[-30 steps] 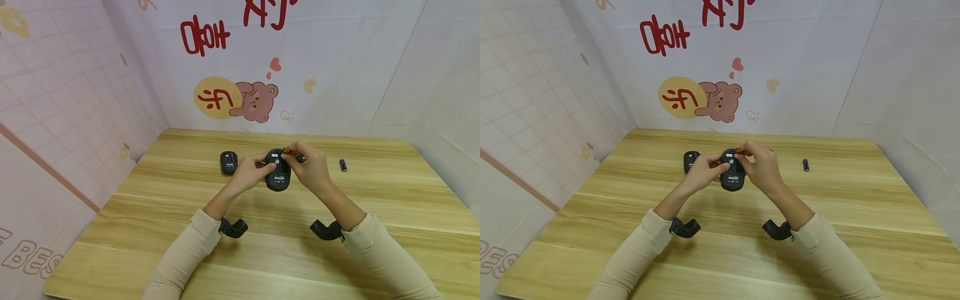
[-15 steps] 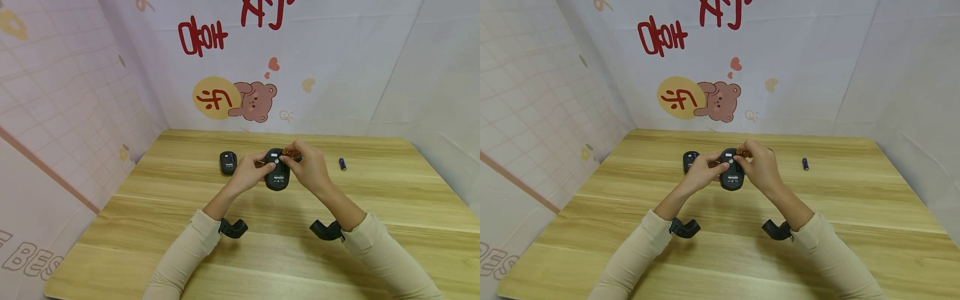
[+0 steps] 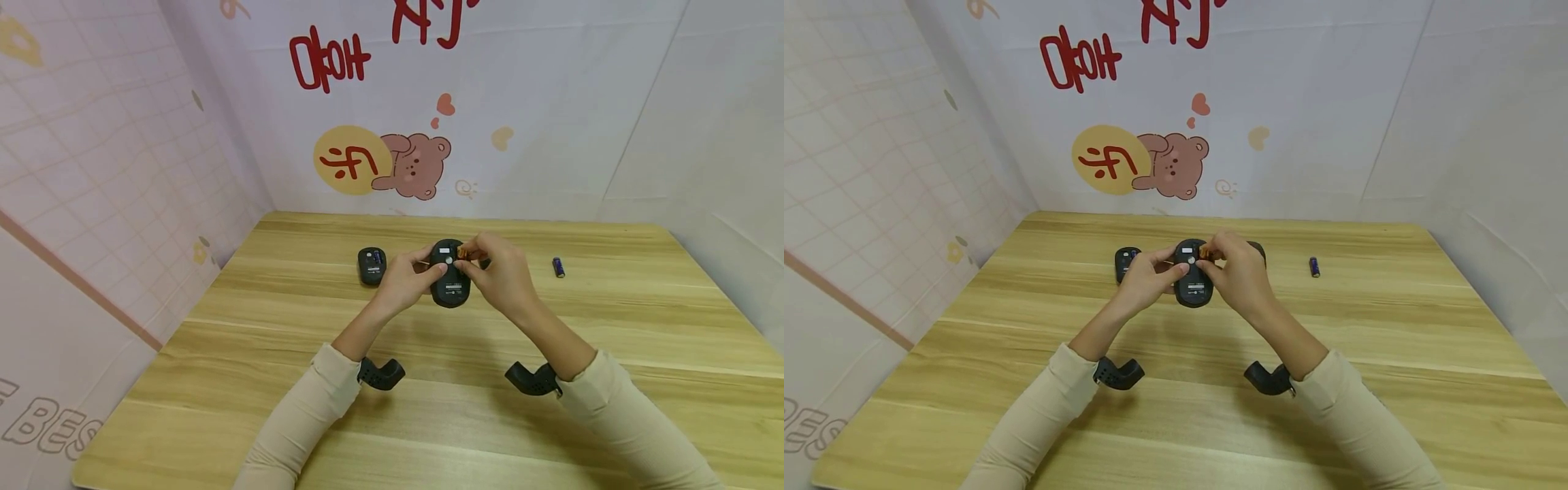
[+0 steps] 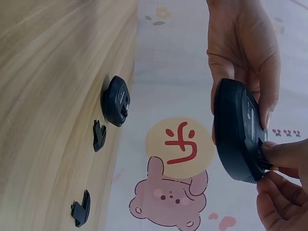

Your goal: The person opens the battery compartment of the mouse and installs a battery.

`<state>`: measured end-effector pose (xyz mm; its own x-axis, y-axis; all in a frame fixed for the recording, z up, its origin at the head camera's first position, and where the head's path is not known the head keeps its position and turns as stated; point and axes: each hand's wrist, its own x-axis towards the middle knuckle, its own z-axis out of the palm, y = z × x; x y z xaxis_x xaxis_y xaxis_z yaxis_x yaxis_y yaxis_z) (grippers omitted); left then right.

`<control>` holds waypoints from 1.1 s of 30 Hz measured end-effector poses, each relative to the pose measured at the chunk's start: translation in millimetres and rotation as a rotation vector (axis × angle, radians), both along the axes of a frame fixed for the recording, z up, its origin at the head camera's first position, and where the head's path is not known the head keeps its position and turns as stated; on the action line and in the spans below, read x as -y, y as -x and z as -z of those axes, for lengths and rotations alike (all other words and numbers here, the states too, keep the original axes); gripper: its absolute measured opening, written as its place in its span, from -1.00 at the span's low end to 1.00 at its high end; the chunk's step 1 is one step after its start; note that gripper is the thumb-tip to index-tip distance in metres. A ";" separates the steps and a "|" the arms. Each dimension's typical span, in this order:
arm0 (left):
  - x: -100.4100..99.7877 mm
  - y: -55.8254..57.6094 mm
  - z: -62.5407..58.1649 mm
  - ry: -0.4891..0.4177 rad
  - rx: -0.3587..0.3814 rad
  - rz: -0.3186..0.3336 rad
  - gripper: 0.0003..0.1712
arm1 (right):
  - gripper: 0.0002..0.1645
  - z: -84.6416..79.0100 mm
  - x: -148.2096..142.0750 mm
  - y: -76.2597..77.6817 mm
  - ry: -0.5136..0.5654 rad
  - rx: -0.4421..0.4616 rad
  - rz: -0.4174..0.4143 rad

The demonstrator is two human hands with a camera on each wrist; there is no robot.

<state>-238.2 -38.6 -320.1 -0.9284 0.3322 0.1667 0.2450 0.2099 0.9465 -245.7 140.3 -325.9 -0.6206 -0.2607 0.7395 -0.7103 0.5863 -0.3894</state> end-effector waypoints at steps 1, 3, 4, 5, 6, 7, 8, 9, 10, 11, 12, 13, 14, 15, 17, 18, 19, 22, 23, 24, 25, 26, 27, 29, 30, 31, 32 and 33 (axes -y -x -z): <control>0.4 3.0 3.2 -0.005 -0.005 -0.007 -0.44 | -0.73 0.0 0.4 -0.2 -0.003 -0.004 -0.002; 1.3 9.8 10.1 -0.018 -0.010 -0.016 -0.44 | -0.74 0.0 1.2 -0.8 -0.005 -0.012 -0.005; 1.7 13.1 13.4 -0.022 -0.014 -0.019 -0.44 | -0.74 -0.2 1.6 -1.1 -0.004 -0.014 -0.005; 2.1 13.7 14.1 -0.024 -0.015 -0.022 -0.44 | -0.75 -0.3 1.9 -1.2 -0.001 -0.012 -0.005; 2.4 13.9 14.5 -0.028 -0.015 -0.022 -0.43 | -0.75 -0.5 2.2 -1.4 0.001 -0.012 -0.002; 2.6 13.7 14.6 -0.032 -0.016 -0.021 -0.43 | -0.76 -0.7 2.4 -1.5 0.003 -0.011 -0.001; 2.7 13.3 14.2 -0.035 -0.018 -0.022 -0.43 | -0.76 -0.9 2.5 -1.6 0.003 -0.009 0.002; 2.9 12.8 13.7 -0.038 -0.021 -0.024 -0.43 | -0.77 -1.1 2.5 -1.7 0.003 -0.008 0.005; 2.9 12.4 13.5 -0.040 -0.023 -0.025 -0.43 | -0.77 -1.2 2.4 -1.7 0.002 -0.007 0.008; 3.0 11.9 13.2 -0.041 -0.025 -0.026 -0.43 | -0.78 -1.2 2.2 -1.7 0.001 -0.007 0.011; 2.9 11.8 13.1 -0.040 -0.027 -0.026 -0.43 | -0.78 -1.2 1.9 -1.7 -0.001 -0.007 0.014; 2.9 11.7 13.0 -0.039 -0.027 -0.026 -0.43 | -0.79 -1.0 1.6 -1.6 -0.001 -0.006 0.015; 2.8 11.6 12.9 -0.038 -0.029 -0.025 -0.43 | -0.79 -0.8 1.2 -1.4 0.001 -0.006 0.016; 2.9 11.6 12.9 -0.038 -0.030 -0.022 -0.43 | -0.80 -0.6 0.8 -1.1 0.005 -0.006 0.016; 2.8 11.5 12.5 -0.036 -0.030 -0.017 -0.43 | -0.81 -0.3 0.4 -0.7 0.013 -0.003 0.007; 2.9 11.3 12.4 -0.038 -0.030 -0.013 -0.43 | -0.81 0.2 0.1 -0.2 0.020 0.000 0.001; 3.0 11.2 12.0 -0.039 -0.028 -0.009 -0.43 | -0.82 0.7 -0.2 0.4 0.029 0.002 -0.005; 3.1 0.9 -0.4 -0.029 -0.036 -0.004 -0.44 | -0.82 2.0 -0.2 1.5 0.047 0.005 -0.023; 3.2 -2.3 -4.0 -0.029 -0.039 -0.002 -0.45 | -0.82 2.6 -0.3 1.9 0.053 0.003 -0.028; 3.2 -5.5 -7.6 -0.025 -0.040 -0.001 -0.45 | -0.82 3.0 -0.2 2.4 0.058 0.003 -0.033; 3.3 -8.5 -11.1 -0.022 -0.042 0.000 -0.46 | -0.82 3.0 0.0 2.4 0.059 0.002 -0.036; 3.3 -11.7 -14.6 -0.021 -0.044 0.000 -0.47 | -0.83 3.1 0.1 2.3 0.061 0.000 -0.041; 3.3 -11.2 -14.1 -0.022 -0.041 0.002 -0.47 | -0.83 3.1 0.1 2.4 0.062 -0.002 -0.045; 3.4 -10.8 -13.6 -0.025 -0.036 0.002 -0.46 | -0.84 3.1 0.0 2.5 0.064 -0.003 -0.050; 3.3 -10.7 -13.5 -0.024 -0.033 0.003 -0.46 | -0.84 3.0 -0.2 2.4 0.065 -0.004 -0.050; 3.3 -10.5 -13.5 -0.024 -0.032 0.004 -0.46 | -0.84 3.1 -0.5 2.5 0.066 -0.007 -0.049; 3.1 -10.4 -13.4 -0.023 -0.030 0.005 -0.46 | -0.85 3.1 -0.7 2.5 0.067 -0.010 -0.049; 2.9 -10.3 -13.3 -0.022 -0.030 0.006 -0.45 | -0.85 3.3 -1.0 2.6 0.068 -0.014 -0.047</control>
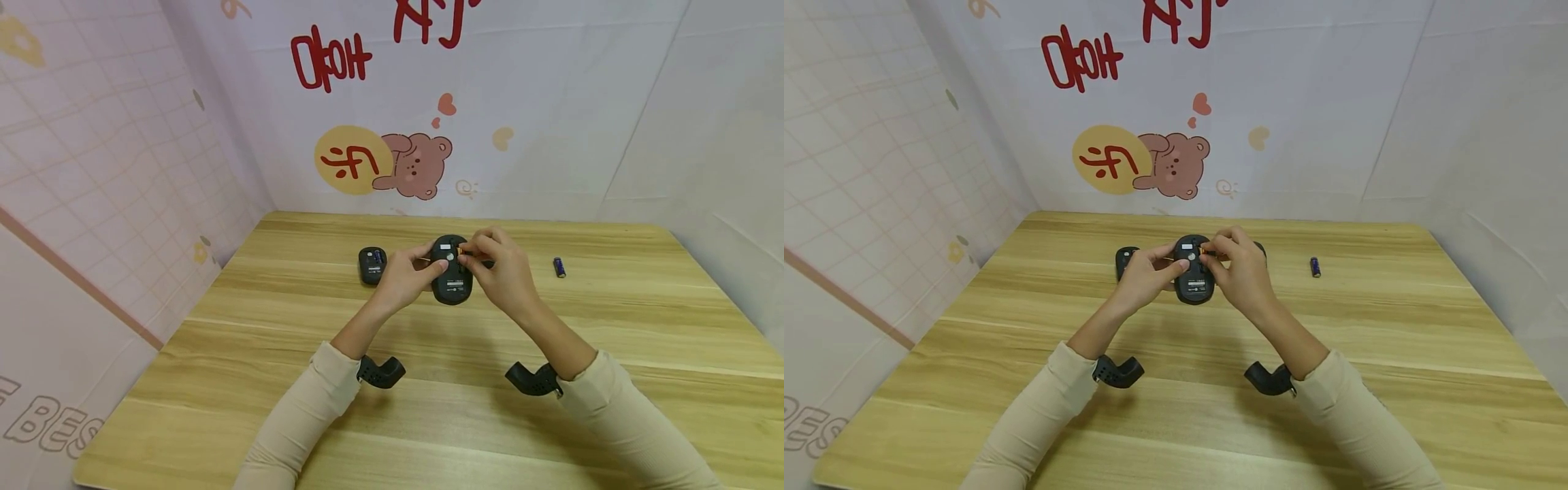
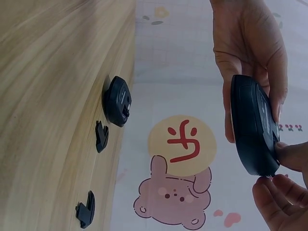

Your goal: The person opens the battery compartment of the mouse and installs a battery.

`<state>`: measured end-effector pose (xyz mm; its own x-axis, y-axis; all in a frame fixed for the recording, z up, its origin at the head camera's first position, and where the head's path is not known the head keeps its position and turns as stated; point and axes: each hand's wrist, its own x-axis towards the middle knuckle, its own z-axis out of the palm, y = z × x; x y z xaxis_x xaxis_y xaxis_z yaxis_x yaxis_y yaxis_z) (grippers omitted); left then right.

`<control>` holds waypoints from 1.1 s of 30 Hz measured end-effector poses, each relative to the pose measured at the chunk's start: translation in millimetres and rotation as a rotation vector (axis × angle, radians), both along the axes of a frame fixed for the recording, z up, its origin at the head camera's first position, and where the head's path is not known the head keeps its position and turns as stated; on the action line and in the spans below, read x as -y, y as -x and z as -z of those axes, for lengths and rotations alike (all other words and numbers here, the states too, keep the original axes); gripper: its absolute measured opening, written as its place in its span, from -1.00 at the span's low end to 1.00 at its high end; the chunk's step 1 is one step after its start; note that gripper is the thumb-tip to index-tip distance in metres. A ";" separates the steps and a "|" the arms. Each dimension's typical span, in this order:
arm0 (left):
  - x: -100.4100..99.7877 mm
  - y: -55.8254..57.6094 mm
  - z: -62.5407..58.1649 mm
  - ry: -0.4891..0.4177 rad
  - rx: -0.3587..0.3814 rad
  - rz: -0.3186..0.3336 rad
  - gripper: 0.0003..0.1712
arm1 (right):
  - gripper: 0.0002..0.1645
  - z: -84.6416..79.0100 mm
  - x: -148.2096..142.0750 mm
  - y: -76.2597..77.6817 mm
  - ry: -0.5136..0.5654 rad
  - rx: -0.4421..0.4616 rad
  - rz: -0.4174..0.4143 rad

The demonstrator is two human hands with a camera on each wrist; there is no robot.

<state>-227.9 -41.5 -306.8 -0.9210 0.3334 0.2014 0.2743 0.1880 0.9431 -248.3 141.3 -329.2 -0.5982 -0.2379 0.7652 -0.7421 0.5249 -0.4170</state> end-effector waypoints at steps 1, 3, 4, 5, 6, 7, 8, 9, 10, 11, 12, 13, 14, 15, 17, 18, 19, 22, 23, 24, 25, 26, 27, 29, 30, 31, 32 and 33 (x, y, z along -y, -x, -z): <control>-0.1 0.2 0.2 0.000 -0.001 0.000 -0.45 | -0.85 0.1 -0.2 0.2 0.001 -0.004 0.001; -0.3 0.4 0.6 0.001 -0.002 0.001 -0.45 | -0.85 0.1 -0.3 0.5 0.003 -0.009 0.001; -0.3 0.4 0.7 0.003 -0.003 0.001 -0.45 | -0.85 0.2 -0.4 0.6 0.005 -0.011 0.001; -0.4 0.5 0.9 0.002 -0.006 0.002 -0.45 | -0.85 0.3 -0.4 0.6 0.005 -0.012 0.001; -0.3 0.5 1.0 0.002 -0.007 0.004 -0.45 | -0.85 0.5 -0.4 0.7 0.005 -0.014 0.002; -0.3 0.6 1.1 0.001 -0.008 0.005 -0.45 | -0.85 0.6 -0.4 0.7 0.006 -0.014 0.002; -0.1 0.5 1.0 0.000 -0.008 0.007 -0.45 | -0.84 0.7 -0.3 0.8 0.006 -0.014 0.004; 0.1 0.4 1.0 -0.002 -0.007 0.009 -0.45 | -0.84 0.7 -0.3 0.7 0.006 -0.016 0.007; 0.2 0.4 1.0 -0.005 -0.008 0.010 -0.45 | -0.84 0.6 -0.1 0.6 0.004 -0.018 0.010; 0.4 0.3 0.8 -0.006 -0.008 0.011 -0.45 | -0.84 0.4 0.1 0.7 0.003 -0.019 0.014; 0.6 0.1 0.6 -0.006 -0.006 0.012 -0.45 | -0.84 0.2 0.2 0.6 0.003 -0.020 0.018; 0.8 0.0 0.4 -0.007 -0.005 0.010 -0.45 | -0.84 -0.1 0.4 0.5 0.004 -0.021 0.021; 0.9 -0.2 0.2 -0.009 -0.005 0.011 -0.45 | -0.84 -0.3 0.7 0.5 0.004 -0.021 0.025; 1.0 -0.4 -0.1 -0.008 -0.005 0.009 -0.46 | -0.84 -0.7 1.1 0.2 0.005 -0.021 0.029; 1.3 -0.9 -0.4 -0.008 -0.005 0.005 -0.46 | -0.84 -1.0 1.9 -0.5 0.011 -0.018 0.035; 1.4 -1.2 -0.5 -0.011 -0.006 0.004 -0.46 | -0.84 -1.2 2.4 -1.1 0.014 -0.016 0.036; 1.6 -1.3 -0.5 -0.013 -0.008 0.003 -0.46 | -0.84 -1.3 3.0 -1.6 0.017 -0.014 0.038; 2.3 -2.1 -0.7 -0.019 -0.009 0.003 -0.45 | -0.83 -1.3 4.9 -2.9 0.024 -0.010 0.044; 2.5 -2.4 -1.0 -0.020 -0.009 0.004 -0.45 | -0.83 -1.3 5.5 -3.2 0.024 -0.009 0.046; 2.7 -2.6 -1.0 -0.021 -0.010 0.003 -0.45 | -0.84 -1.4 6.1 -3.3 0.025 -0.007 0.047; 3.0 -2.8 -1.3 -0.023 -0.010 0.003 -0.46 | -0.84 -1.5 6.5 -3.3 0.026 -0.005 0.049; 3.1 -2.7 -1.4 -0.023 -0.011 0.003 -0.46 | -0.85 -1.7 6.9 -3.3 0.028 -0.006 0.050; 3.2 -2.5 -1.4 -0.022 -0.014 0.002 -0.46 | -0.85 -1.9 7.2 -3.2 0.030 -0.006 0.050; 3.4 0.1 0.9 -0.021 -0.018 -0.001 -0.46 | -0.86 -2.3 7.6 -3.2 0.033 -0.009 0.052; 3.5 2.7 3.6 -0.022 -0.019 -0.002 -0.46 | -0.87 -2.3 7.7 -3.2 0.034 -0.014 0.054; 3.5 5.6 6.7 -0.024 -0.019 -0.002 -0.45 | -0.87 -2.4 7.7 -3.2 0.034 -0.019 0.056; 3.5 8.6 10.0 -0.025 -0.020 -0.003 -0.45 | -0.86 -2.5 7.7 -3.2 0.035 -0.024 0.058; 3.6 11.3 13.0 -0.027 -0.019 -0.003 -0.45 | -0.86 -2.4 7.8 -3.1 0.037 -0.028 0.059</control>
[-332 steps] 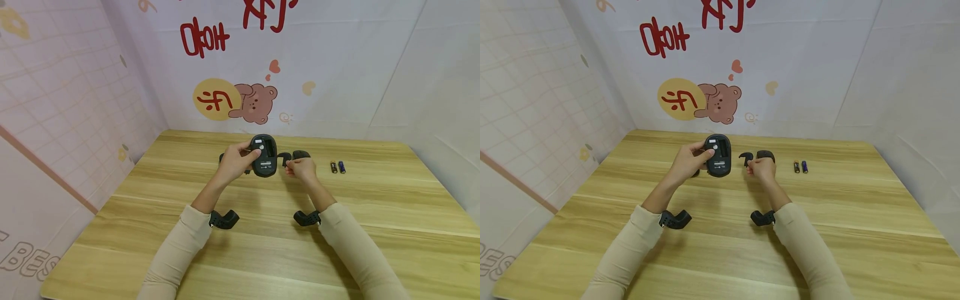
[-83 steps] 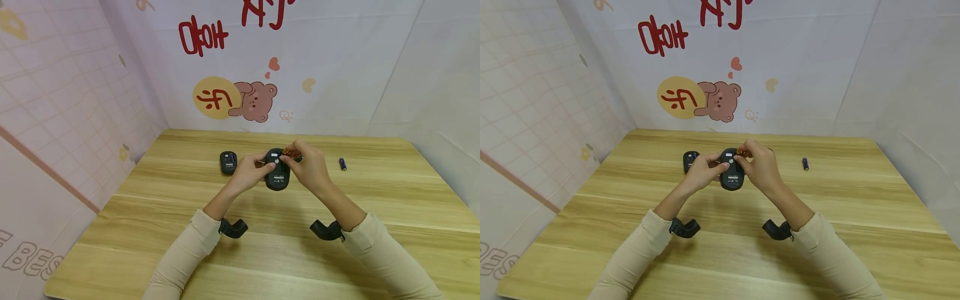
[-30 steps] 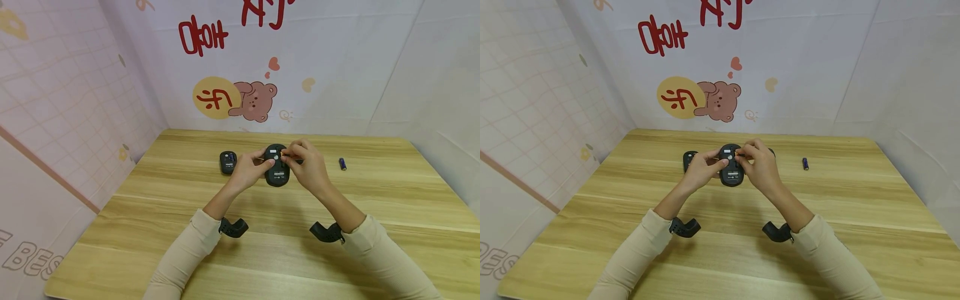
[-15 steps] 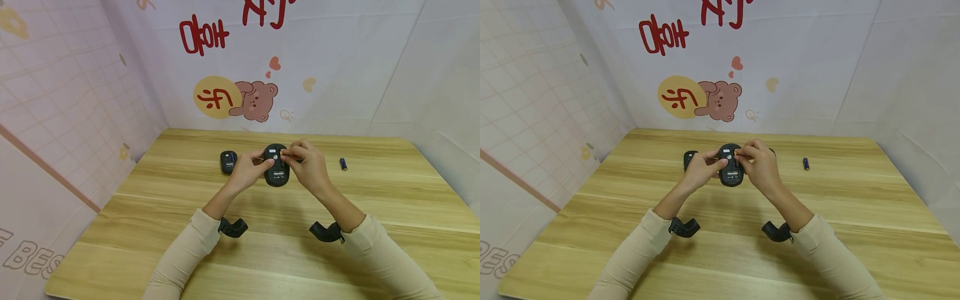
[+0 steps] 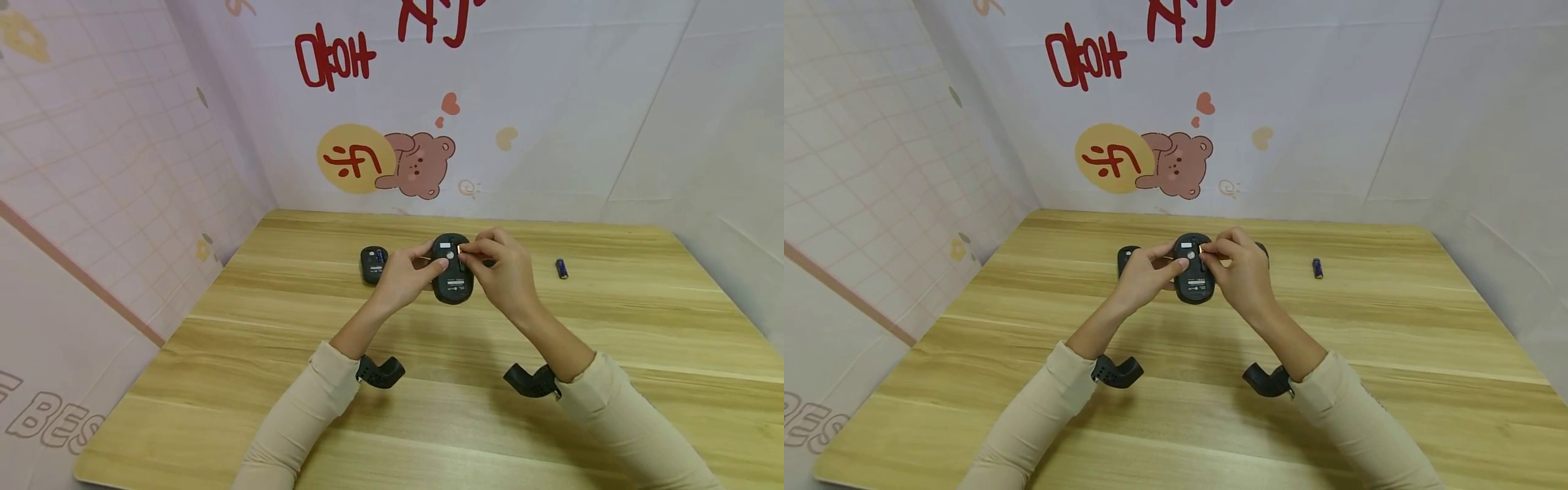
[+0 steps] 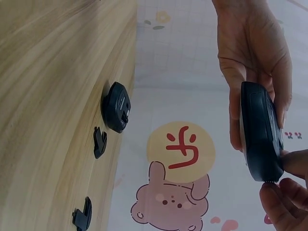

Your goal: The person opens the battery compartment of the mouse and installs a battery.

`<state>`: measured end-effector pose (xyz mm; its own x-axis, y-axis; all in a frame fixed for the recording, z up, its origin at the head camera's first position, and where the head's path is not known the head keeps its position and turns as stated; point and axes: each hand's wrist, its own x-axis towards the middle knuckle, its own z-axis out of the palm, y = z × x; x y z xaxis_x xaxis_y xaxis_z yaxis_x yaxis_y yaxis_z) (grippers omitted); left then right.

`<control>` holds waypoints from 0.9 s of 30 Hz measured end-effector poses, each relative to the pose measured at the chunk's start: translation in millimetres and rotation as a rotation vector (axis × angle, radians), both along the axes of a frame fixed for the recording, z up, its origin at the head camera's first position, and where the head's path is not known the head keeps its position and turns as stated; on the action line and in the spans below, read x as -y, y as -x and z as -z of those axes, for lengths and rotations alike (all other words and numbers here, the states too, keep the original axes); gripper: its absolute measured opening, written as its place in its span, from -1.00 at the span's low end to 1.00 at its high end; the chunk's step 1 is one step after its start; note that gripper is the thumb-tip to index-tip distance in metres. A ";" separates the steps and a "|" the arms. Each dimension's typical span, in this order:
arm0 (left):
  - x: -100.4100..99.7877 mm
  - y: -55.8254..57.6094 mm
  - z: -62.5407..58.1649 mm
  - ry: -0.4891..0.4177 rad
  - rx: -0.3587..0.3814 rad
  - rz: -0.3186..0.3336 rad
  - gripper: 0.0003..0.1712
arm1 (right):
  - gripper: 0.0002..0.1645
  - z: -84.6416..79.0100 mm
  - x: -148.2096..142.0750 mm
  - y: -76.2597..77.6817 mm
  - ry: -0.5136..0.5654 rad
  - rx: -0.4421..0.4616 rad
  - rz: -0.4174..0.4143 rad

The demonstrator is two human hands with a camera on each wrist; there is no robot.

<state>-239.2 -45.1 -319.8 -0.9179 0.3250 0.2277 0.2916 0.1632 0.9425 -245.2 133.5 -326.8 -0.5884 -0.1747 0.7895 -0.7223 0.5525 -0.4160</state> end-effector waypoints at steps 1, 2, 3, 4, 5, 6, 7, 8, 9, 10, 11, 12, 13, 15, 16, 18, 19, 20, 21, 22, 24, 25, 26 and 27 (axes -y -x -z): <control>-0.1 2.9 3.5 -0.002 0.001 0.000 -0.44 | -0.86 0.1 -0.2 0.0 -0.001 -0.004 0.002; -0.2 5.8 7.0 -0.004 0.003 0.000 -0.44 | -0.86 0.2 -0.4 0.1 -0.003 -0.009 0.004; -0.3 6.6 8.2 -0.007 0.004 0.000 -0.44 | -0.86 0.3 -0.5 0.2 -0.004 -0.013 0.005; -0.4 7.0 9.1 -0.009 0.002 0.000 -0.44 | -0.86 0.4 -0.6 0.3 -0.005 -0.016 0.005; -0.4 7.1 9.6 -0.011 0.002 0.000 -0.45 | -0.87 0.3 -0.6 0.3 -0.007 -0.018 0.004; -0.3 7.0 9.9 -0.013 0.001 0.000 -0.45 | -0.87 0.1 -0.6 0.2 -0.009 -0.021 0.004; -0.2 6.7 10.2 -0.017 -0.002 0.000 -0.45 | -0.88 0.0 -0.5 0.1 -0.012 -0.023 0.003; -0.1 6.2 10.0 -0.020 -0.005 0.001 -0.44 | -0.88 -0.2 -0.5 0.0 -0.013 -0.024 0.003; 0.0 5.9 10.0 -0.024 -0.010 0.002 -0.44 | -0.88 -0.3 -0.4 -0.1 -0.017 -0.026 0.003; 0.1 5.5 10.0 -0.027 -0.017 0.003 -0.45 | -0.88 -0.6 -0.2 -0.3 -0.023 -0.028 0.005; 0.3 5.2 10.1 -0.031 -0.021 0.006 -0.45 | -0.89 -0.7 -0.1 -0.4 -0.032 -0.033 0.006; 0.4 4.9 10.1 -0.034 -0.026 0.007 -0.45 | -0.89 -0.9 0.0 -0.6 -0.042 -0.041 0.005; 0.4 4.8 10.2 -0.037 -0.031 0.010 -0.45 | -0.90 -1.1 0.2 -0.8 -0.055 -0.052 0.007; 0.4 4.4 10.3 -0.043 -0.032 0.010 -0.46 | -0.91 -1.6 0.5 -1.1 -0.080 -0.074 0.009; 0.3 4.1 10.1 -0.045 -0.031 0.009 -0.46 | -0.91 -1.7 0.6 -1.2 -0.090 -0.084 0.010; 0.2 1.3 6.6 -0.042 -0.018 0.006 -0.45 | -0.92 -1.8 0.7 -1.2 -0.102 -0.095 0.011; 0.1 1.2 6.5 -0.043 -0.015 0.006 -0.45 | -0.92 -1.7 0.7 -1.2 -0.104 -0.096 0.015; 0.0 1.2 6.4 -0.042 -0.012 0.005 -0.46 | -0.92 -1.7 0.6 -1.3 -0.104 -0.092 0.016; -0.1 1.5 6.7 -0.040 -0.009 0.006 -0.45 | -0.92 -1.6 0.5 -1.2 -0.104 -0.086 0.018; -0.1 1.9 6.9 -0.038 -0.006 0.007 -0.45 | -0.92 -1.7 0.3 -1.3 -0.102 -0.077 0.019; -0.4 3.0 7.4 -0.031 -0.001 0.009 -0.46 | -0.91 -2.1 -0.4 -1.5 -0.095 -0.058 0.017; -0.6 6.0 10.7 -0.030 -0.004 0.009 -0.46 | -0.91 -2.3 -1.0 -1.6 -0.092 -0.049 0.018; -0.7 6.5 10.9 -0.026 -0.002 0.010 -0.46 | -0.91 -2.6 -1.5 -1.7 -0.088 -0.038 0.017; -0.8 6.8 10.8 -0.021 0.002 0.010 -0.46 | -0.91 -2.3 -2.1 -1.4 -0.086 -0.026 0.018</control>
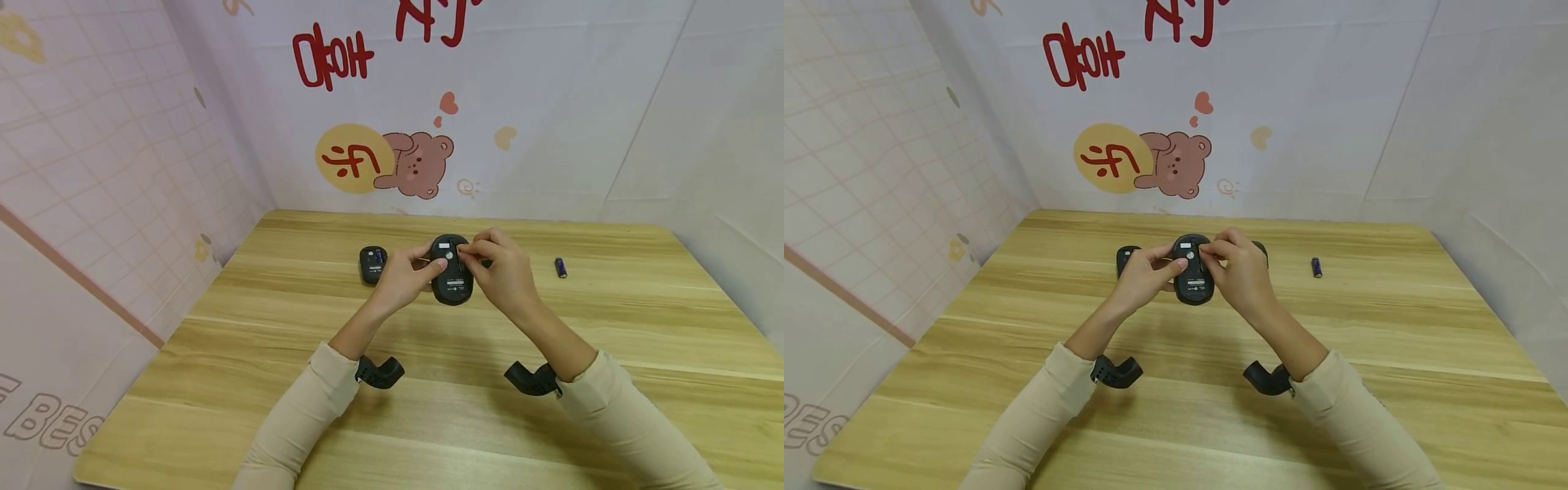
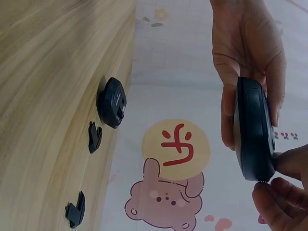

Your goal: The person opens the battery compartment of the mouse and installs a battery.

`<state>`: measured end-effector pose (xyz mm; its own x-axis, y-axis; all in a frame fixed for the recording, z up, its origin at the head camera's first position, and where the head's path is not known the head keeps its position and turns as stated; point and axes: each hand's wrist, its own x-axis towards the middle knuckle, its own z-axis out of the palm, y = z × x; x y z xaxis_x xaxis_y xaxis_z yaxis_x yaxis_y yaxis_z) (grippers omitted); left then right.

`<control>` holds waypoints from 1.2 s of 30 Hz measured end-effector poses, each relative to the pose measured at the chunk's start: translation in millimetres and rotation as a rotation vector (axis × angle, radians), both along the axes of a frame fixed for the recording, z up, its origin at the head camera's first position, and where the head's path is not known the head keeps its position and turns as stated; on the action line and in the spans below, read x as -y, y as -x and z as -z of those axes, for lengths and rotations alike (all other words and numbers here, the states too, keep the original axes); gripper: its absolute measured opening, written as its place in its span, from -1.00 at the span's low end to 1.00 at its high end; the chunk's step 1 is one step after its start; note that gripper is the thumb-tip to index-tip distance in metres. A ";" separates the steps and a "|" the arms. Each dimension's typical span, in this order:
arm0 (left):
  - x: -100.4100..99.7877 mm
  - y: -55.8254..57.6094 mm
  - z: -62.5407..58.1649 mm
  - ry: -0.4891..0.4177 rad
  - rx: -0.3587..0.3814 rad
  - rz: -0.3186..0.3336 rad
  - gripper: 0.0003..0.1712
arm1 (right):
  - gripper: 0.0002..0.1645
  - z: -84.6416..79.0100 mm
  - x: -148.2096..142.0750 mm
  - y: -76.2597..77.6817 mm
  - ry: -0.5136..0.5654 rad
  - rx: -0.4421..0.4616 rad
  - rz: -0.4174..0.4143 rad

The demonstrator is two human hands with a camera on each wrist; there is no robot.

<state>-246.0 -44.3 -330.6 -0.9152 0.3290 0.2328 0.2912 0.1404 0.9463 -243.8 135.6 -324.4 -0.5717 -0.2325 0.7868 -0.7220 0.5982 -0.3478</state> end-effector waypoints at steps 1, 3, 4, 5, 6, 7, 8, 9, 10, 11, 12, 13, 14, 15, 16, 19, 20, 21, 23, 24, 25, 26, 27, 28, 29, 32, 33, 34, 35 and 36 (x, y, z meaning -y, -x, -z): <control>-0.1 -0.1 -0.7 0.004 0.003 -0.001 -0.46 | -0.91 0.0 -0.7 0.0 0.002 0.011 0.002; -0.3 0.0 -1.4 0.014 0.008 -0.002 -0.46 | -0.91 -0.6 -2.3 -0.7 0.002 0.024 0.013; -0.3 -0.2 -2.0 0.017 0.011 -0.003 -0.46 | -0.91 -1.1 -3.3 -1.2 0.005 0.029 0.020; -0.5 -0.1 -2.5 0.019 0.015 -0.005 -0.46 | -0.90 -1.8 -4.5 -1.6 0.009 0.032 0.026; -0.6 0.0 -3.1 0.022 0.017 -0.007 -0.46 | -0.90 -2.7 -5.7 -1.8 0.015 0.033 0.031; -0.6 0.6 -3.2 0.022 0.020 -0.010 -0.46 | -0.90 -3.9 -7.1 -1.9 0.019 0.030 0.038; -0.7 1.1 -3.1 0.022 0.022 -0.013 -0.46 | -0.90 -5.0 -8.6 -1.9 0.024 0.026 0.043; -0.6 1.6 -3.1 0.022 0.025 -0.017 -0.47 | -0.90 -5.8 -10.3 -1.7 0.027 0.022 0.047; -0.5 2.1 -3.0 0.021 0.027 -0.020 -0.47 | -0.90 -6.3 -12.0 -1.0 0.029 0.021 0.051; -0.4 2.7 -2.7 0.020 0.030 -0.023 -0.48 | -0.90 -6.8 -13.8 -0.6 0.028 0.021 0.054; -0.2 3.0 -2.5 0.020 0.033 -0.024 -0.48 | -0.90 -6.9 -15.7 -0.3 0.028 0.023 0.057; 0.0 3.4 -2.0 0.022 0.034 -0.027 -0.48 | -0.90 -6.5 -17.9 -0.1 0.030 0.031 0.061; 0.2 3.7 -1.6 0.026 0.034 -0.028 -0.48 | -0.89 -5.8 -20.1 -0.1 0.035 0.038 0.065; 0.5 4.2 -1.0 0.029 0.036 -0.028 -0.48 | -0.89 -5.2 -22.4 -0.2 0.041 0.048 0.069; 0.8 4.9 -0.2 0.031 0.040 -0.028 -0.48 | -0.89 -4.3 -24.9 -0.1 0.049 0.056 0.075; 2.2 7.7 2.9 0.039 0.053 -0.036 -0.48 | -0.90 -1.8 -33.0 -0.1 0.079 0.085 0.088; 2.8 8.9 4.1 0.037 0.061 -0.038 -0.48 | -0.90 -1.0 -35.7 0.0 0.085 0.089 0.093; 3.4 10.3 5.2 0.035 0.072 -0.043 -0.48 | -0.90 -0.5 -38.5 0.3 0.091 0.096 0.095; 4.4 13.5 7.3 0.035 0.088 -0.052 -0.47 | -0.90 1.0 -43.2 0.7 0.101 0.108 0.093; 4.6 15.4 8.3 0.034 0.093 -0.055 -0.47 | -0.90 1.7 -45.6 0.9 0.104 0.109 0.091; 4.8 17.2 8.6 0.033 0.097 -0.059 -0.47 | -0.90 2.2 -47.7 1.3 0.106 0.111 0.087; 4.8 19.3 8.8 0.030 0.100 -0.061 -0.47 | -0.90 2.8 -49.7 1.7 0.105 0.110 0.085; 4.8 21.7 9.2 0.030 0.104 -0.065 -0.47 | -0.90 3.4 -51.6 2.2 0.105 0.111 0.083; 4.8 23.9 9.1 0.028 0.108 -0.068 -0.46 | -0.90 3.9 -53.4 2.7 0.103 0.110 0.082; 4.8 26.5 9.3 0.026 0.113 -0.072 -0.47 | -0.89 4.5 -55.0 3.1 0.102 0.109 0.083; 5.8 35.0 9.9 0.039 0.145 -0.099 -0.46 | -0.89 6.9 -58.7 4.0 0.099 0.113 0.092; 6.4 37.9 10.2 0.048 0.161 -0.111 -0.45 | -0.89 7.8 -59.5 4.0 0.098 0.116 0.095; 6.5 41.3 10.5 0.060 0.172 -0.119 -0.45 | -0.88 8.2 -60.4 3.9 0.099 0.118 0.095; 6.4 45.0 10.9 0.073 0.182 -0.125 -0.44 | -0.88 8.8 -61.3 3.9 0.099 0.119 0.096; 6.1 48.6 11.0 0.087 0.191 -0.130 -0.43 | -0.88 9.4 -62.1 3.9 0.099 0.119 0.097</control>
<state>-294.6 -50.4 -341.6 -0.9757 0.2172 0.0277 0.0826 0.2479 0.9653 -247.7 197.7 -333.8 -0.6778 -0.0965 0.7289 -0.6132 0.6211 -0.4880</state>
